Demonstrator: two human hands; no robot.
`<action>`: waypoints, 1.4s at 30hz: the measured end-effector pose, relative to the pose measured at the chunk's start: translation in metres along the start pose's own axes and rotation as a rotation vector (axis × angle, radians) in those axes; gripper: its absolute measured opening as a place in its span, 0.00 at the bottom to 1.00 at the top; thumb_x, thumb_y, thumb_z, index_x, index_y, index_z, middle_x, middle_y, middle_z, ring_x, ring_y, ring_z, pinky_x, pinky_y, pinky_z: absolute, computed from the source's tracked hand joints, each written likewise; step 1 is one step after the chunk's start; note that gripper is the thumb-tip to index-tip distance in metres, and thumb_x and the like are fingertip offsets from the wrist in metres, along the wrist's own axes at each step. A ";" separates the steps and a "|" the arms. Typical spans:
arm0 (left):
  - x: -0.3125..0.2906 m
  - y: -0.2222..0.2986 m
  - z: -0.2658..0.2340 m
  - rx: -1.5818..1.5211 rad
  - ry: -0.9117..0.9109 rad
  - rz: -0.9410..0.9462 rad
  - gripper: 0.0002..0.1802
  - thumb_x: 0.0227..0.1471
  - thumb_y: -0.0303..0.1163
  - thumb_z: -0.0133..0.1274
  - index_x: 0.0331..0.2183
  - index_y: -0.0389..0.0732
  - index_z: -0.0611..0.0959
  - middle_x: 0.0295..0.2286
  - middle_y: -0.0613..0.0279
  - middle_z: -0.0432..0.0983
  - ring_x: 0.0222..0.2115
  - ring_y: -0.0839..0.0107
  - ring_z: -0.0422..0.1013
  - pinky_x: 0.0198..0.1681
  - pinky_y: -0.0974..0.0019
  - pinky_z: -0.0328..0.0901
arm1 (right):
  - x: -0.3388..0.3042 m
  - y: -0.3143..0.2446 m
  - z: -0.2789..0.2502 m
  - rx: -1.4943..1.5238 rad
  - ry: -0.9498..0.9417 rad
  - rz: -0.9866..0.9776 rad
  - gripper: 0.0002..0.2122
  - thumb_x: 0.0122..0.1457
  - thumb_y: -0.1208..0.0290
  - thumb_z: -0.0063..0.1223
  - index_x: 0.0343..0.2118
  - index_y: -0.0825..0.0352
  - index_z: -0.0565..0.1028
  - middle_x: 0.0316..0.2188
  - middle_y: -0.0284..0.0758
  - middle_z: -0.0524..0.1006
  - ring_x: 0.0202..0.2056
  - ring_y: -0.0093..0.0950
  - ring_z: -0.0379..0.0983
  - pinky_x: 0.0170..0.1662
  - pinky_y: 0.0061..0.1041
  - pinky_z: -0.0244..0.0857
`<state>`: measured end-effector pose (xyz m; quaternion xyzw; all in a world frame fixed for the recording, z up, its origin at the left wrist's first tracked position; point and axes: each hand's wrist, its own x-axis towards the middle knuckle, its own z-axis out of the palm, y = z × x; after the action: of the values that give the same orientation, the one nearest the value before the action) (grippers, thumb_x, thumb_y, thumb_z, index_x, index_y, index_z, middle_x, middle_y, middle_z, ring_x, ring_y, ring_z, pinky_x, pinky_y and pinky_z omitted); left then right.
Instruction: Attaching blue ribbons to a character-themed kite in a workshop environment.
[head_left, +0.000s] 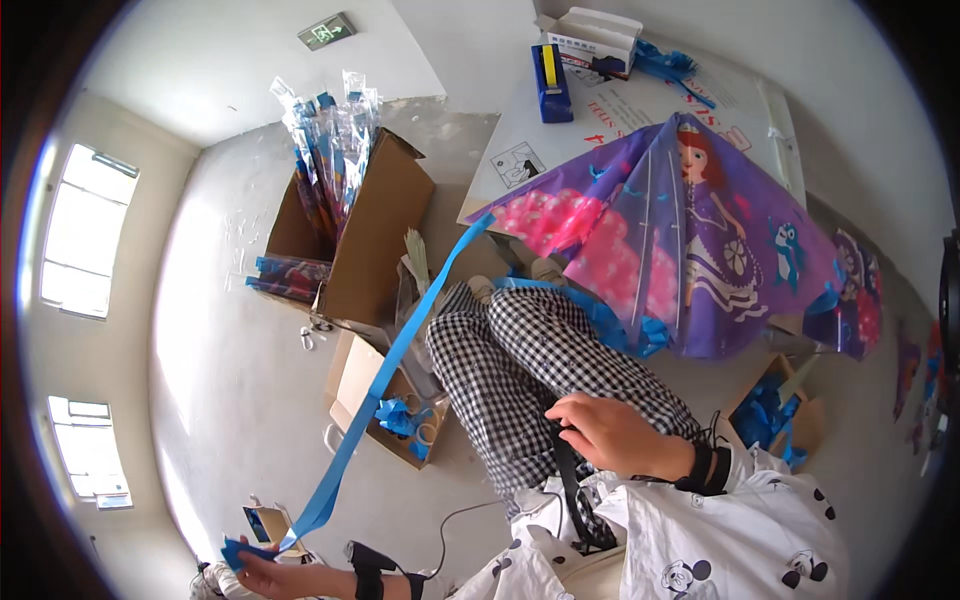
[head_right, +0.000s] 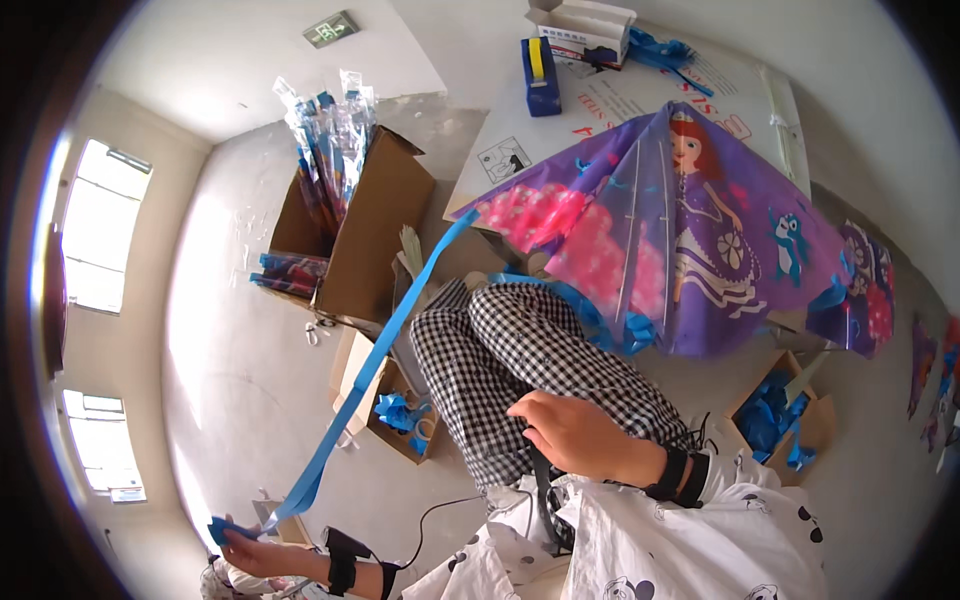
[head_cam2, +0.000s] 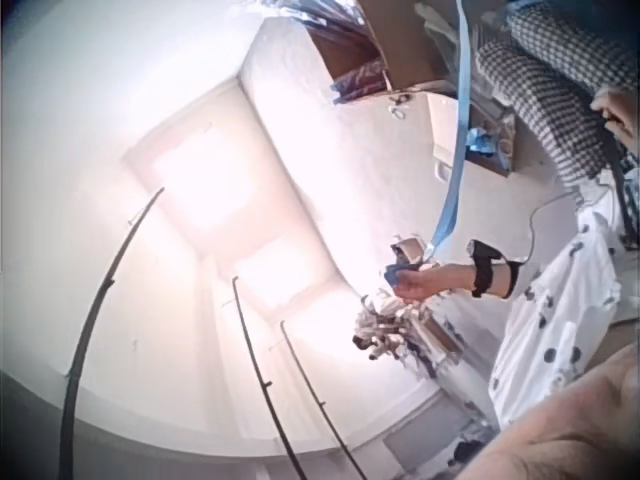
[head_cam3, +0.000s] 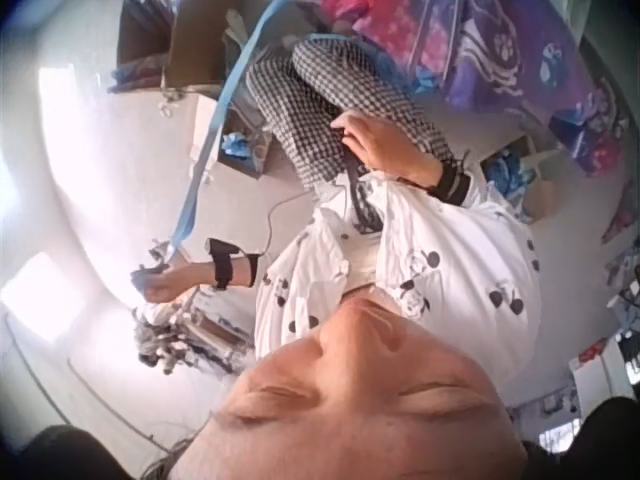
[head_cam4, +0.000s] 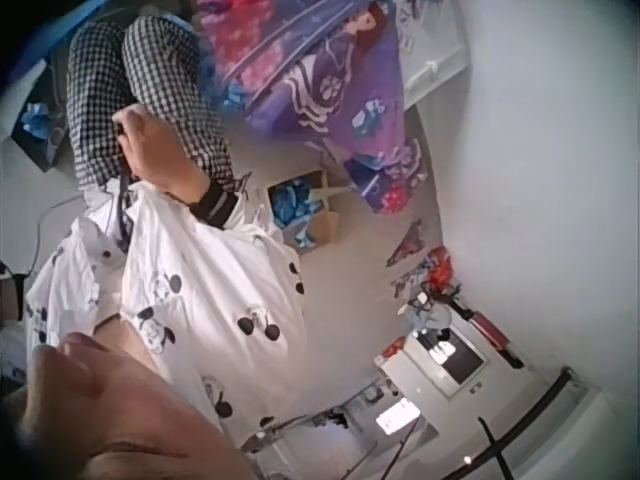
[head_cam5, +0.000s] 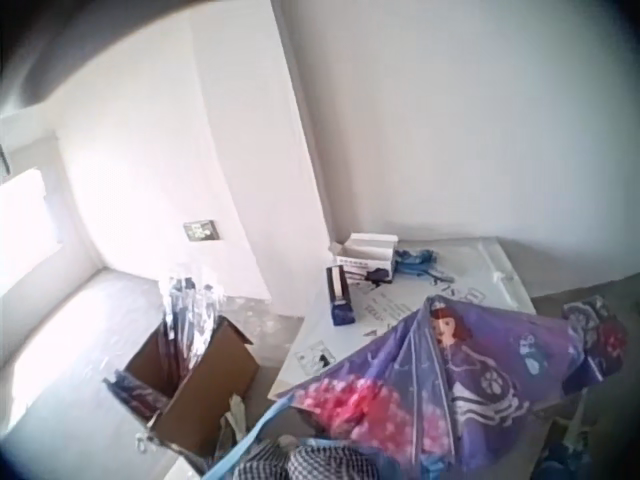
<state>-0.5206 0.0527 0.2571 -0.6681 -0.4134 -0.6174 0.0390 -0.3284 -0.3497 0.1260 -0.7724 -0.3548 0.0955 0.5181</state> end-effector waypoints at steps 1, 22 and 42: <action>0.005 -0.004 -0.026 0.042 0.066 -0.066 0.17 0.64 0.37 0.46 0.45 0.33 0.78 0.31 0.57 0.81 0.29 0.72 0.76 0.30 0.73 0.72 | -0.006 -0.006 0.003 0.005 -0.004 -0.008 0.16 0.54 0.79 0.58 0.45 0.67 0.70 0.40 0.38 0.75 0.34 0.33 0.76 0.37 0.29 0.71; -0.167 0.204 -0.100 -1.495 -1.721 -0.123 0.16 0.47 0.11 0.49 0.41 0.30 0.76 0.37 0.50 0.77 0.35 0.65 0.76 0.40 0.66 0.70 | -0.051 -0.059 0.045 0.538 -0.236 -0.183 0.23 0.60 0.66 0.56 0.57 0.68 0.67 0.53 0.40 0.71 0.54 0.36 0.68 0.58 0.32 0.60; -0.320 0.159 0.301 -0.523 -1.374 0.679 0.22 0.50 0.38 0.60 0.49 0.50 0.80 0.58 0.45 0.61 0.59 0.47 0.58 0.59 0.48 0.57 | -0.025 -0.028 -0.017 0.504 0.239 0.691 0.18 0.71 0.64 0.36 0.43 0.75 0.74 0.41 0.44 0.79 0.47 0.31 0.76 0.53 0.29 0.67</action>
<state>-0.1529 -0.0434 -0.0154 -0.9747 0.0383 -0.1001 -0.1960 -0.3501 -0.3725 0.1524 -0.7006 0.0209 0.2565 0.6655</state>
